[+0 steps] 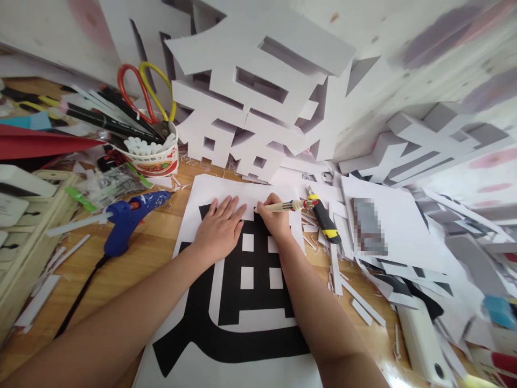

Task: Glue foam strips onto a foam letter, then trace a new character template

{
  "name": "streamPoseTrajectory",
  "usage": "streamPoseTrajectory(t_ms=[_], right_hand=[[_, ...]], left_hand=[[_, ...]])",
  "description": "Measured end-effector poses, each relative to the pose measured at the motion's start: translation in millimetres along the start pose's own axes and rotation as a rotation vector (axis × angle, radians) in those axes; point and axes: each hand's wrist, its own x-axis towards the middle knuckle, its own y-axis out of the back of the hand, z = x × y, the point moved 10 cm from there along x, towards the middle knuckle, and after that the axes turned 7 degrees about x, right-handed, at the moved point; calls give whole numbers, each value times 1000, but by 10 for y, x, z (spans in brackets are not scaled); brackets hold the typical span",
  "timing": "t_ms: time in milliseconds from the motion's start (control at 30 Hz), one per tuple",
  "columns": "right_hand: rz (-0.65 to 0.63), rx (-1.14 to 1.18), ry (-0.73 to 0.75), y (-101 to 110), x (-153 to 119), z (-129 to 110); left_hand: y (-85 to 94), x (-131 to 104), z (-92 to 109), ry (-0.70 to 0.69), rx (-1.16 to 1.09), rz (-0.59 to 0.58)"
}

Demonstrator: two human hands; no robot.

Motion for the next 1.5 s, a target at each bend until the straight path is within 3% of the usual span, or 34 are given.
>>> streamPoseTrajectory(t_ms=[1500], right_hand=[[-37,5,-22,-25,-41,-15]], left_hand=[[4,-7,-7,4,-9,-5]])
